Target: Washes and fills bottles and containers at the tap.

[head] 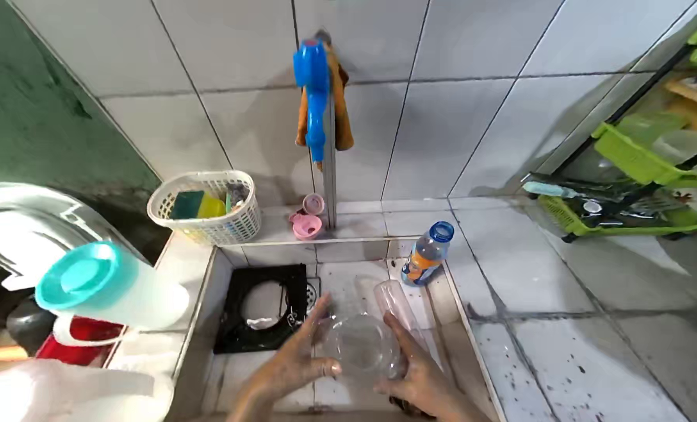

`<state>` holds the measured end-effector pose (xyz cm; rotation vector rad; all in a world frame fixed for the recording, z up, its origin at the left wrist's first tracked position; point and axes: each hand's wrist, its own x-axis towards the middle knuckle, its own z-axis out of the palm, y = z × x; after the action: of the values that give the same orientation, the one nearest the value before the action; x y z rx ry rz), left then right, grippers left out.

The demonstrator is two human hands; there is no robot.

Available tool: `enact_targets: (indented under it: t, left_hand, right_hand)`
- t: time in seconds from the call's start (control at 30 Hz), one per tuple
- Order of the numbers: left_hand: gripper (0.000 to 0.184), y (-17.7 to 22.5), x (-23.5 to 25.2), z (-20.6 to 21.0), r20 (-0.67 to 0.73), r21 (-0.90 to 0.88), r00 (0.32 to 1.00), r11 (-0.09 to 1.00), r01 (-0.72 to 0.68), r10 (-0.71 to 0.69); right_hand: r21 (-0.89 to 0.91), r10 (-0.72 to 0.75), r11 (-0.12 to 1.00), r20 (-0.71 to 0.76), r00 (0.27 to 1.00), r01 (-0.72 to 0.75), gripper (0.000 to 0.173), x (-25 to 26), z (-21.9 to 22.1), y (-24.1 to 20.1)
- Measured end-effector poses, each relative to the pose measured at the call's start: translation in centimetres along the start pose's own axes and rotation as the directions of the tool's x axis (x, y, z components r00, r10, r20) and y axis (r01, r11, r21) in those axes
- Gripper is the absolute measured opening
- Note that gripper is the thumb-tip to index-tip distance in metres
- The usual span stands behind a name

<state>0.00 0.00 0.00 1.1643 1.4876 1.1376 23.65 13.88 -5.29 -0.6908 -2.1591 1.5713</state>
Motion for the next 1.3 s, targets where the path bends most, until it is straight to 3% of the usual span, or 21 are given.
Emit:
enact_targets:
  t: [0.1, 0.2, 0.27, 0.33, 0.37, 0.5, 0.53, 0.6, 0.67, 0.73, 0.8, 0.87, 0.93, 1.0, 1.17, 1.23, 1.3]
  left_hand:
    - [0.137, -3.9, 1.9, 0.7, -0.084, -0.287, 0.995, 0.955, -0.069, 0.047]
    - [0.127, -4.3, 3.6, 1.2, -0.38, -0.43, 0.918, 0.9, -0.066, -0.115]
    - [0.116, -2.8, 4.6, 0.7, -0.469, -0.579, 0.862, 0.804, -0.137, -0.192]
    - [0.068, 0.4, 4.6, 0.3, -0.456, -0.702, 0.857, 0.689, -0.181, -0.24]
    - [0.057, 1.7, 4.6, 0.1, -0.421, -0.766, 0.866, 0.617, -0.181, -0.268]
    - [0.064, 2.0, 4.6, 0.7, -0.254, -0.931, 0.898, 0.344, -0.126, -0.359]
    - [0.067, 1.3, 4.5, 1.2, -0.205, -0.953, 0.898, 0.288, -0.092, -0.389]
    - [0.075, -0.6, 4.5, 2.1, -0.096, -0.984, 0.899, 0.175, -0.022, -0.427]
    - [0.077, -1.5, 4.6, 2.7, -0.045, -0.994, 0.881, 0.113, 0.01, -0.472]
    - [0.071, -1.0, 5.1, 2.5, -0.083, -0.986, 0.844, 0.168, 0.008, -0.531]
    - [0.059, 0.0, 6.0, 1.4, -0.236, -0.923, 0.81, 0.385, -0.013, -0.537]
    - [0.053, 0.7, 7.5, -0.1, -0.399, -0.764, 0.796, 0.645, -0.015, -0.455]
    - [0.059, 1.4, 8.5, -1.4, -0.482, -0.619, 0.8, 0.785, -0.022, -0.358]
    - [0.062, 2.7, 9.5, -2.1, -0.519, -0.57, 0.78, 0.821, -0.012, -0.349]
    - [0.053, 3.7, 10.8, -2.0, -0.48, -0.646, 0.797, 0.762, -0.039, -0.366]
    - [0.053, 3.8, 11.0, -1.8, -0.476, -0.654, 0.809, 0.753, -0.063, -0.346]
    - [0.052, 3.6, 11.4, -1.7, -0.466, -0.654, 0.83, 0.751, -0.09, -0.307]
  right_hand:
    - [0.014, 0.145, 0.989, 0.026, 0.989, -0.145, 0.087, 3.7, 0.2, -1.8]
    - [-0.201, 0.207, 0.961, 0.063, 0.976, -0.191, 0.072, 8.5, 0.3, -5.1]
    - [-0.304, 0.131, 0.945, 0.005, 0.991, -0.124, 0.054, 11.2, 0.0, -9.9]
    - [-0.357, -0.125, 0.932, -0.18, 0.976, 0.053, 0.044, 13.8, -0.6, -14.6]
    - [-0.386, -0.268, 0.91, -0.263, 0.927, 0.153, 0.045, 15.3, -1.1, -16.7]
    - [-0.498, -0.61, 0.758, -0.313, 0.728, 0.421, 0.065, 20.8, -3.2, -25.0]
    - [-0.533, -0.631, 0.73, -0.285, 0.722, 0.428, 0.071, 21.8, -3.4, -26.3]
    - [-0.564, -0.57, 0.741, -0.244, 0.784, 0.364, 0.076, 23.0, -3.4, -27.9]
    - [-0.559, -0.54, 0.755, -0.231, 0.809, 0.344, 0.067, 23.8, -3.3, -28.1]
    - [-0.545, -0.538, 0.758, -0.212, 0.816, 0.359, 0.058, 23.8, -3.6, -27.9]
    - [-0.51, -0.55, 0.763, -0.187, 0.814, 0.398, 0.051, 23.7, -4.2, -27.6]
    - [-0.441, -0.557, 0.779, -0.161, 0.815, 0.446, 0.048, 23.8, -5.0, -27.3]
    - [-0.38, -0.554, 0.794, -0.134, 0.821, 0.474, 0.048, 24.0, -5.7, -27.0]
    - [-0.351, -0.567, 0.791, -0.115, 0.815, 0.501, 0.048, 24.1, -6.0, -26.6]
    - [-0.218, -0.623, 0.776, -0.12, 0.773, 0.591, 0.051, 24.0, -5.6, -24.7]
    - [-0.048, -0.554, 0.832, -0.12, 0.824, 0.552, 0.06, 23.8, -5.1, -23.0]
    - [-0.027, -0.411, 0.911, -0.13, 0.902, 0.412, 0.075, 23.7, -4.5, -19.5]
